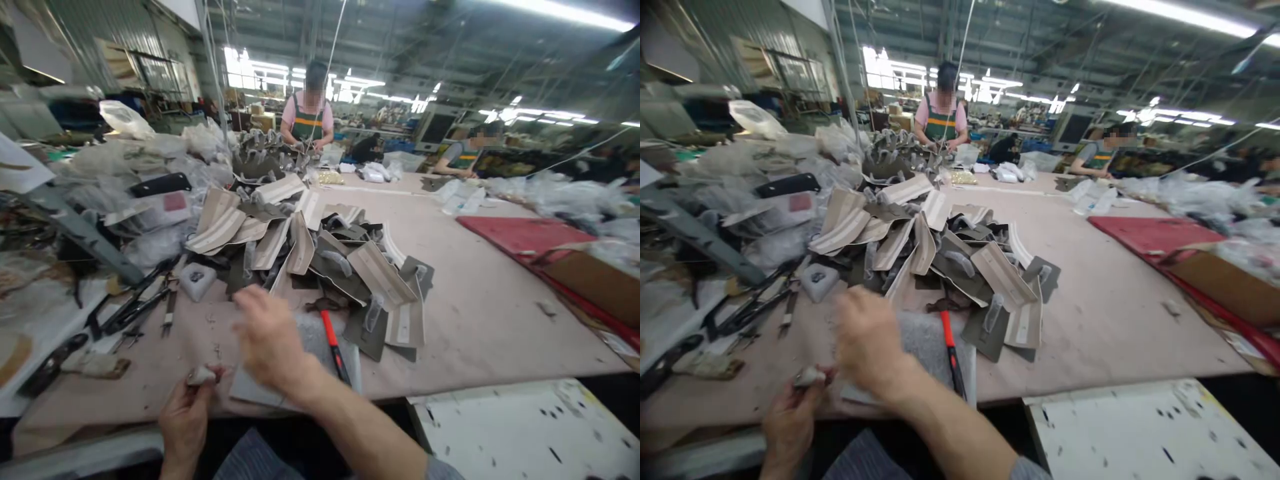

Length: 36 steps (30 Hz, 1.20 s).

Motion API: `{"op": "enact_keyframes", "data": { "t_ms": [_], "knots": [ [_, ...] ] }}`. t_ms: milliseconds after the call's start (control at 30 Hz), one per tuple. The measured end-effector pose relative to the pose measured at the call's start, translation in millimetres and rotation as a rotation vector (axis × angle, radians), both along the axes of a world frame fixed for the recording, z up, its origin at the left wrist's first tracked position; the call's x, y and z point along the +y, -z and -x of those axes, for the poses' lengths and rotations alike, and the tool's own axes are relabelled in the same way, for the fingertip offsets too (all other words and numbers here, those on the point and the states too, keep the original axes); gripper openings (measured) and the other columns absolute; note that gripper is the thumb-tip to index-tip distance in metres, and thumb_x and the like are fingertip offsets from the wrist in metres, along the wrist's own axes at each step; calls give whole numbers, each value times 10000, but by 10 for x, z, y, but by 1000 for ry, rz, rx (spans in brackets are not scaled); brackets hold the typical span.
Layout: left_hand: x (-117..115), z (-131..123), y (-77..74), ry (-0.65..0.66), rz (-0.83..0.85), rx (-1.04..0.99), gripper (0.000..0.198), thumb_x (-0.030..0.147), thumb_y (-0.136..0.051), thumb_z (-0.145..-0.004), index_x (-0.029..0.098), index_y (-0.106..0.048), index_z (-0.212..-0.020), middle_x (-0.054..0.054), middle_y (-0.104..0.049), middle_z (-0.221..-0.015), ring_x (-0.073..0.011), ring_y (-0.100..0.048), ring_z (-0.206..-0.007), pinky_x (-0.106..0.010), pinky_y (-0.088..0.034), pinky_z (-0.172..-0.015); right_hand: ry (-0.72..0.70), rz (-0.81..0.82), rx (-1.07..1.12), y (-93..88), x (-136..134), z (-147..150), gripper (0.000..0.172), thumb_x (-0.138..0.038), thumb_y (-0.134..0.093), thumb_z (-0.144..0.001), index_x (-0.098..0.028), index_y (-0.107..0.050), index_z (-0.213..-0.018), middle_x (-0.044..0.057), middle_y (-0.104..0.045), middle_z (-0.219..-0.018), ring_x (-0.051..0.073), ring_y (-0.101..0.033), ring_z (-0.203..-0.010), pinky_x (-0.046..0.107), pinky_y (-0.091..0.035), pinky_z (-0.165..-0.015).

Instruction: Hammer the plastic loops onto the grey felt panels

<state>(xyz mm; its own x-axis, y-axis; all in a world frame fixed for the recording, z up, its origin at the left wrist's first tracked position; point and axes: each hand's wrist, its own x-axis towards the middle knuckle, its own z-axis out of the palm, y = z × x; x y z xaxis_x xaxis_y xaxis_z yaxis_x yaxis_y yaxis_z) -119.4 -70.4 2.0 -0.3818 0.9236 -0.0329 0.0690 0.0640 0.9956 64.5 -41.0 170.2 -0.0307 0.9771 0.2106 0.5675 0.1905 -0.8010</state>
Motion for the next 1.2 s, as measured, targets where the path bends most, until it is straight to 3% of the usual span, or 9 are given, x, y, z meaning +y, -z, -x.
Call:
{"op": "enact_keyframes", "data": {
  "t_ms": [67,167,367,467,567,733,833,933,1200],
  "knots": [
    [32,12,13,43,39,-16,431,536,-789,-700,182,-715,-935,-42,-763,-863,-283,-734,-858,-380,-630,-751,180,63,-171,75,296,-699,428,-206,-511,-880,-123,-530,-1300,175,-475,-1428,324,-359,-1360,501,-276,-1087],
    [88,-11,39,100,90,-42,475,535,-800,-677,183,-713,-985,-55,-776,-906,-294,-740,-894,-373,-632,-788,382,340,-652,265,632,-1521,387,-229,-573,-868,-68,-571,-1220,240,-578,-1282,336,-527,-1202,437,-397,-961],
    [117,-106,66,165,87,-46,519,554,-795,-685,141,-699,-985,-80,-775,-914,-282,-738,-916,-346,-616,-847,344,388,-797,245,663,-1997,179,-212,-516,-923,-141,-676,-883,118,-706,-849,210,-664,-860,262,-397,-707],
    [102,-146,13,176,49,-82,495,530,-792,-708,126,-693,-975,-90,-771,-910,-267,-741,-885,-340,-610,-846,396,270,-737,-7,473,-1960,256,-314,-479,-950,-161,-674,-886,94,-687,-781,207,-645,-774,269,-378,-648],
    [140,-194,-132,146,1,-161,469,490,-806,-712,124,-685,-979,-84,-768,-875,-250,-745,-822,-329,-616,-791,378,139,-184,-41,205,-1684,341,-476,-517,-910,-173,-673,-905,60,-692,-783,208,-623,-729,274,-417,-631],
    [357,-286,-525,41,-213,-201,373,398,-785,-771,137,-673,-1013,-63,-758,-904,-210,-736,-819,-337,-593,-838,207,394,565,772,-351,-789,401,-514,-553,-851,-178,-657,-1042,78,-726,-952,250,-661,-840,334,-514,-732],
    [557,-407,-640,118,-247,-224,342,379,-770,-788,137,-664,-1005,-65,-750,-902,-199,-721,-835,-329,-573,-841,300,523,282,1324,-570,-468,336,-425,-512,-845,-153,-639,-996,114,-718,-912,271,-671,-876,343,-502,-775],
    [774,-599,-543,290,-195,-292,376,370,-764,-786,145,-635,-1059,-61,-744,-883,-192,-705,-835,-316,-556,-818,355,567,6,1538,-648,-421,299,-376,-495,-852,-142,-607,-999,121,-708,-877,267,-679,-869,318,-489,-734],
    [908,-841,-64,549,-36,-266,298,370,-762,-785,146,-631,-933,-62,-737,-881,-204,-702,-871,-311,-530,-843,170,599,-653,967,-669,-604,354,-417,-430,-980,-139,-577,-1140,133,-706,-803,290,-698,-780,344,-454,-676]
  ]
}}
